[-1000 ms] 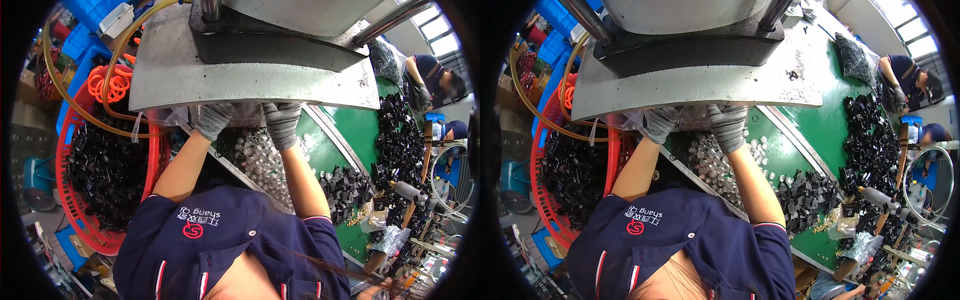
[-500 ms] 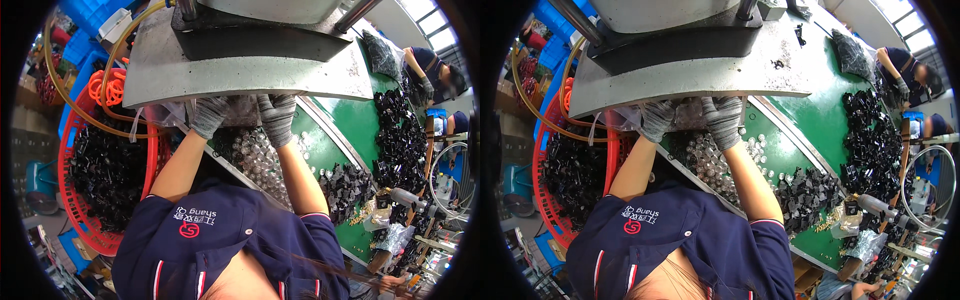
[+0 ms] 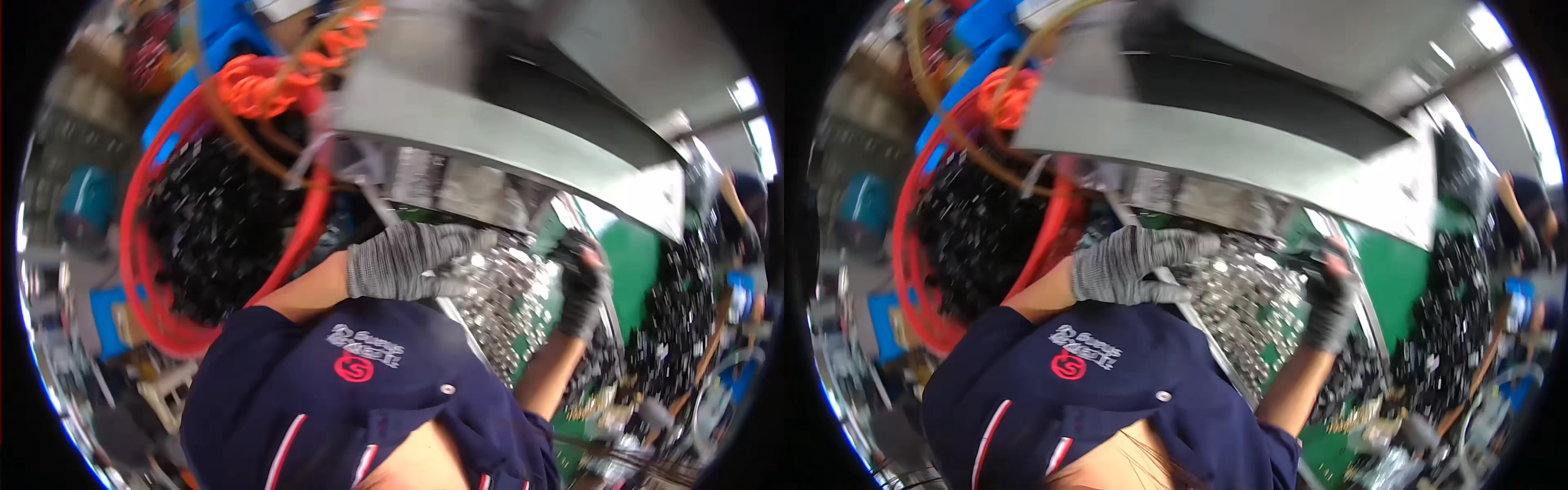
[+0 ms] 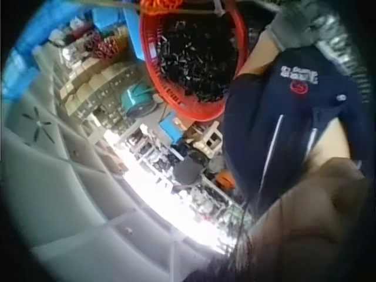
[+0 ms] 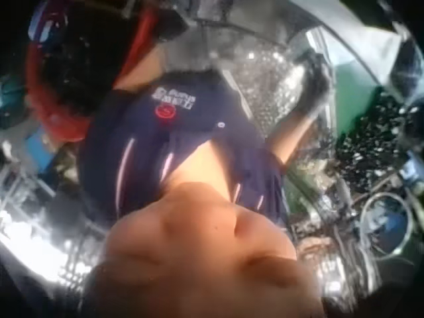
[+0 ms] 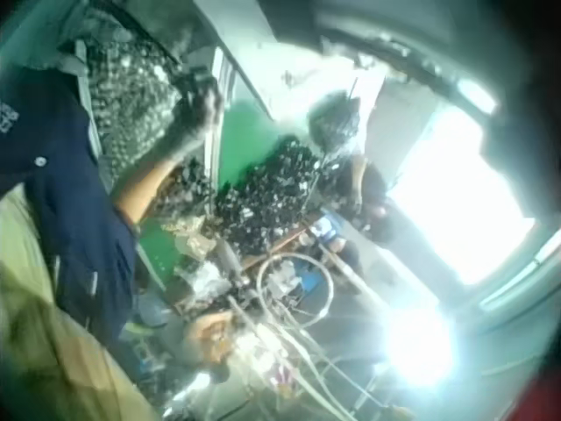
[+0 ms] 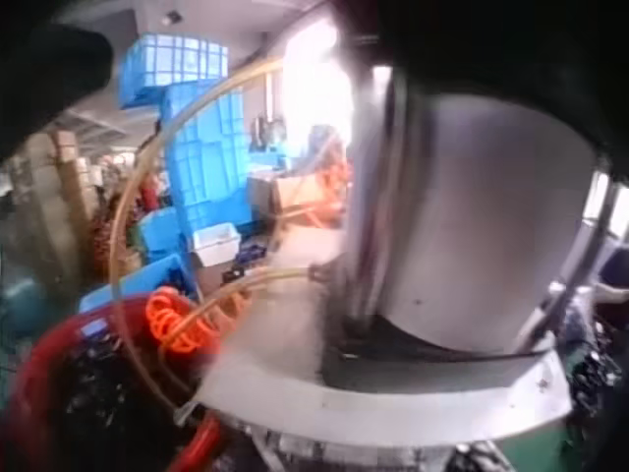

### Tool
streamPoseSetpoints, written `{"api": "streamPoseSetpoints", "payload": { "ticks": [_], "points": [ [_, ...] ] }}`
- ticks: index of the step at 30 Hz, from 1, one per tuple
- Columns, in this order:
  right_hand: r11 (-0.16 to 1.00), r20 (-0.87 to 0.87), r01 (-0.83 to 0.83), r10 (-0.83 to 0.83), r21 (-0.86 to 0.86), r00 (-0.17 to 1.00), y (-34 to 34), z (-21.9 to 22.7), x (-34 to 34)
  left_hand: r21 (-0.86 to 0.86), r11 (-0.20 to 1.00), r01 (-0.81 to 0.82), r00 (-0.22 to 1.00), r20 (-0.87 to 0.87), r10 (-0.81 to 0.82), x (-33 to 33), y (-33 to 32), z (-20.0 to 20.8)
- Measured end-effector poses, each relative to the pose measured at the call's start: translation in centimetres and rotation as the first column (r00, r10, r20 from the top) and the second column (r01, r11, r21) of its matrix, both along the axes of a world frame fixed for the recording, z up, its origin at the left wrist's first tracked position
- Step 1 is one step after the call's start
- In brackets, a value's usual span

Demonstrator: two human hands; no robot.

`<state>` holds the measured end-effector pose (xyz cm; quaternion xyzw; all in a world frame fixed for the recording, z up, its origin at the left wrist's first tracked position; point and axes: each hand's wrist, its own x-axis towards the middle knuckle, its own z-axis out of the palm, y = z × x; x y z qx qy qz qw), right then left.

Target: The recorder is assembling small black plastic components and metal pins using a pneumatic screwdriver and an industrial press machine at a factory workstation.

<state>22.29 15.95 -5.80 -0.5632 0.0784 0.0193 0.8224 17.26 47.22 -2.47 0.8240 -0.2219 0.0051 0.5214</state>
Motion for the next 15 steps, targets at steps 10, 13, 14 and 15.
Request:
{"api": "streamPoseSetpoints", "payload": {
  "ticks": [10, 13, 14, 15],
  "points": [
    [0.911, -0.224, 0.411, -0.396, 0.024, 0.891, -8.0, -6.8, 7.6, 0.856, 0.364, -0.368, 0.767, 0.058, 0.639, -4.9, 24.5, -1.0],
    [0.963, -0.092, 0.234, -0.248, -0.136, 0.964, -8.7, -7.9, 5.3, 0.968, 0.101, -0.228, 0.816, 0.134, 0.562, -2.0, 26.9, -5.4],
    [0.928, 0.02, 0.156, -0.159, -0.338, 0.987, -5.5, -6.3, 3.5, 0.983, -0.053, -0.175, 0.837, 0.177, 0.518, -1.0, 26.7, -7.0],
    [0.839, 0.103, 0.098, -0.051, -0.535, 0.993, 0.0, -3.4, 0.8, 0.985, -0.031, -0.17, 0.857, 0.164, 0.488, -0.8, 27.9, -9.9]
  ]
}}
